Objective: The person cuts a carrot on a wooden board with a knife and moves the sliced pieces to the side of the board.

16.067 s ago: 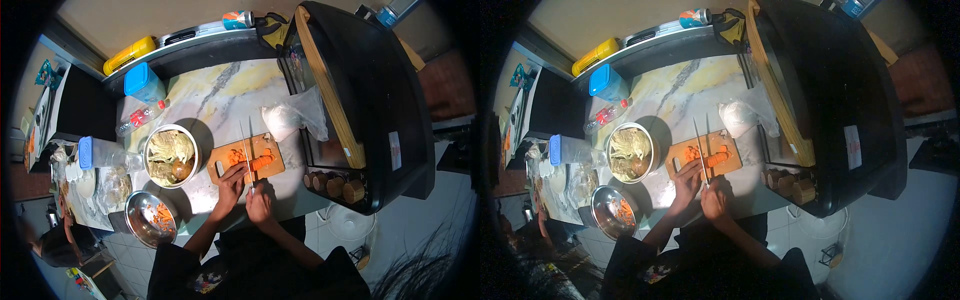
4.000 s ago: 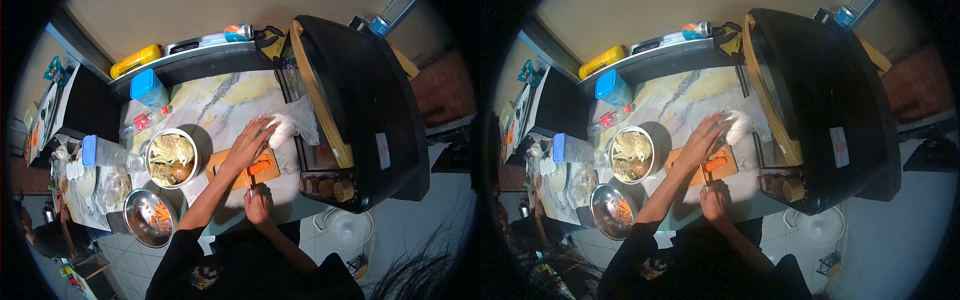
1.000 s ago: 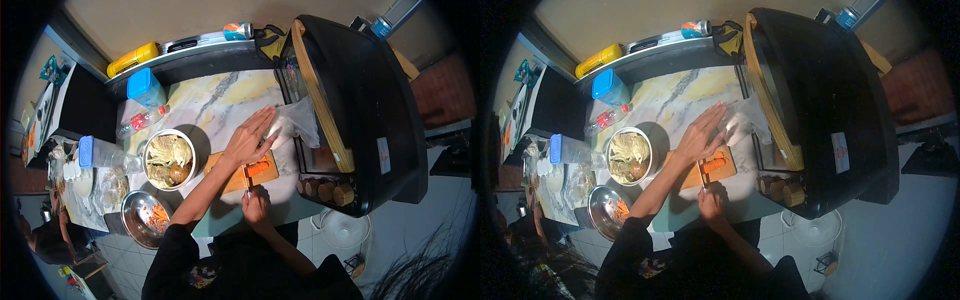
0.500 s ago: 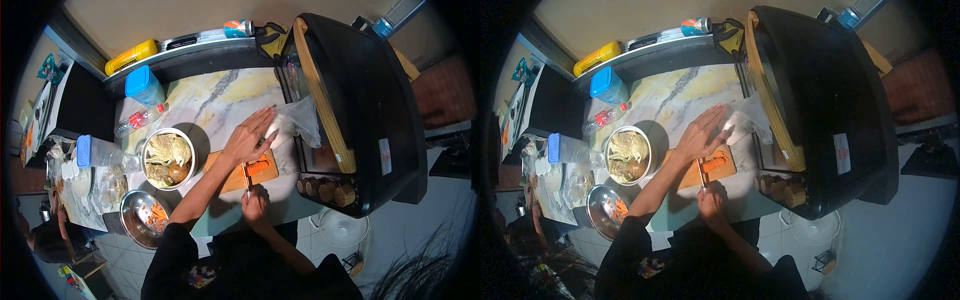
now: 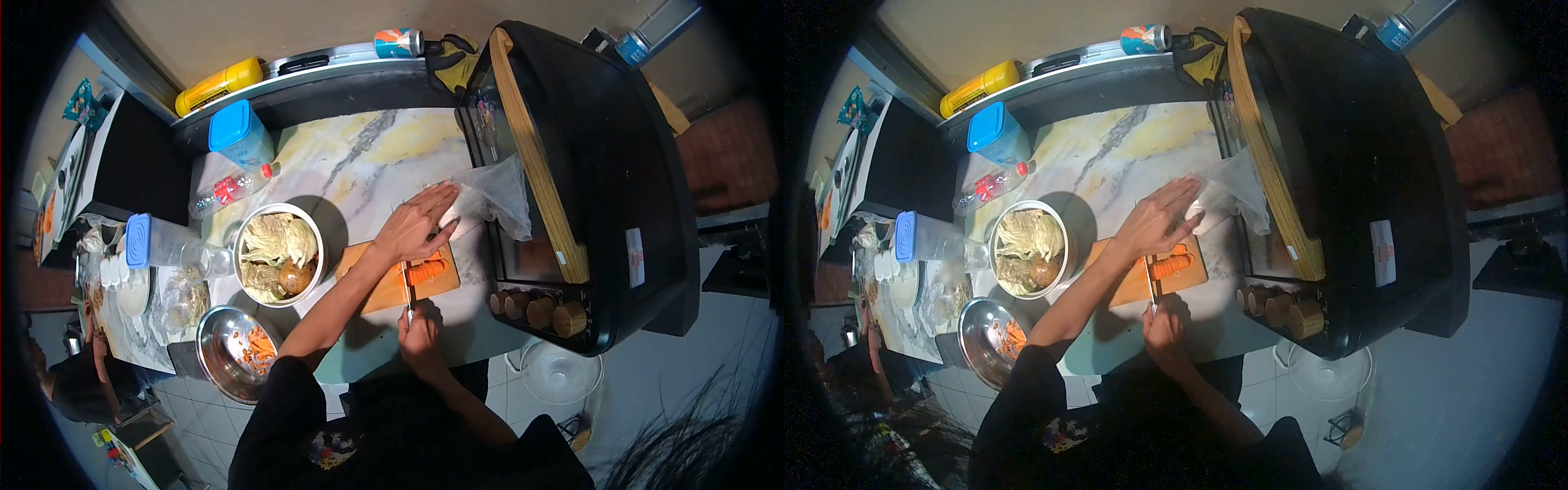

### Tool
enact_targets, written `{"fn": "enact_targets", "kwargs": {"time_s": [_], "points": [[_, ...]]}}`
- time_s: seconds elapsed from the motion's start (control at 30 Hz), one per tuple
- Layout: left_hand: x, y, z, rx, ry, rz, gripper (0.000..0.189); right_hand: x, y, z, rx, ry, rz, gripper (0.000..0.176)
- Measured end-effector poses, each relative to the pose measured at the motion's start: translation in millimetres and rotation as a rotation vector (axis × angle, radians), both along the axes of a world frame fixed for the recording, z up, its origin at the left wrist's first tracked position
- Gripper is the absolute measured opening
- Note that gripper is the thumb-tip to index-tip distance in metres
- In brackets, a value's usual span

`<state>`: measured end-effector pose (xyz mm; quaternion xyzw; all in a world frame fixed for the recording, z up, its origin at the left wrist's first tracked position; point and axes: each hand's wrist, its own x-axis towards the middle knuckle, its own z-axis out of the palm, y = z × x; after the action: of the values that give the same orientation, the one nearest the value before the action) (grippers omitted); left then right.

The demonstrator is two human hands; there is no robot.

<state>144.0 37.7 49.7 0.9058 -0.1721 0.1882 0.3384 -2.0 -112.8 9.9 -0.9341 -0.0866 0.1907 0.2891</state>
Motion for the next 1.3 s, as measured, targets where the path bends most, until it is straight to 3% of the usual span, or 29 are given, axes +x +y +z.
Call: {"fn": "enact_targets", "kwargs": {"time_s": [0.2,0.27,0.4,0.63,0.7,0.77,0.9,0.97,1.07,1.17,1.2,1.3], "points": [[-0.7,4.6,30.3,-0.140,-0.067,0.043,0.056,-0.9,0.4,4.3,0.027,-0.030,0.012,0.028],[-0.5,1.7,-9.3,-0.078,-0.006,0.030,0.056,0.8,-0.1,5.2,0.055,-0.051,0.024,0.026],[2.6,-0.4,-13.0,-0.028,0.001,-0.020,0.059,2.4,-0.1,6.4,0.027,0.033,0.020,0.026],[2.9,8.6,13.8,-0.099,-0.101,0.039,0.065,-1.0,0.9,-2.8,0.011,-0.081,-0.004,0.025],[6.4,9.4,-2.8,-0.065,-0.051,0.037,0.069,0.6,0.9,-2.1,0.001,-0.150,0.003,0.023],[9.0,6.0,-18.5,-0.002,0.026,0.084,0.073,3.3,0.4,1.3,0.003,-0.010,0.015,0.024],[11.2,6.2,-17.3,0.030,0.066,0.059,0.075,2.4,2.3,0.3,0.001,-0.042,-0.007,0.026],[10.7,7.0,-16.9,0.020,0.038,0.063,0.075,3.4,2.1,2.4,-0.012,0.085,-0.055,0.028],[7.6,9.0,18.1,-0.054,0.050,0.116,0.074,3.8,0.6,8.3,0.035,0.088,-0.034,0.027],[11.0,9.0,2.2,0.018,0.059,0.124,0.073,5.3,0.2,11.0,0.065,0.090,-0.036,0.026],[11.0,8.0,-22.8,0.091,0.089,0.099,0.072,5.9,0.1,10.6,0.066,0.089,-0.036,0.026],[13.9,5.6,-23.2,0.010,0.123,0.078,0.071,5.1,-0.8,9.1,0.035,0.087,-0.028,0.024]]}}
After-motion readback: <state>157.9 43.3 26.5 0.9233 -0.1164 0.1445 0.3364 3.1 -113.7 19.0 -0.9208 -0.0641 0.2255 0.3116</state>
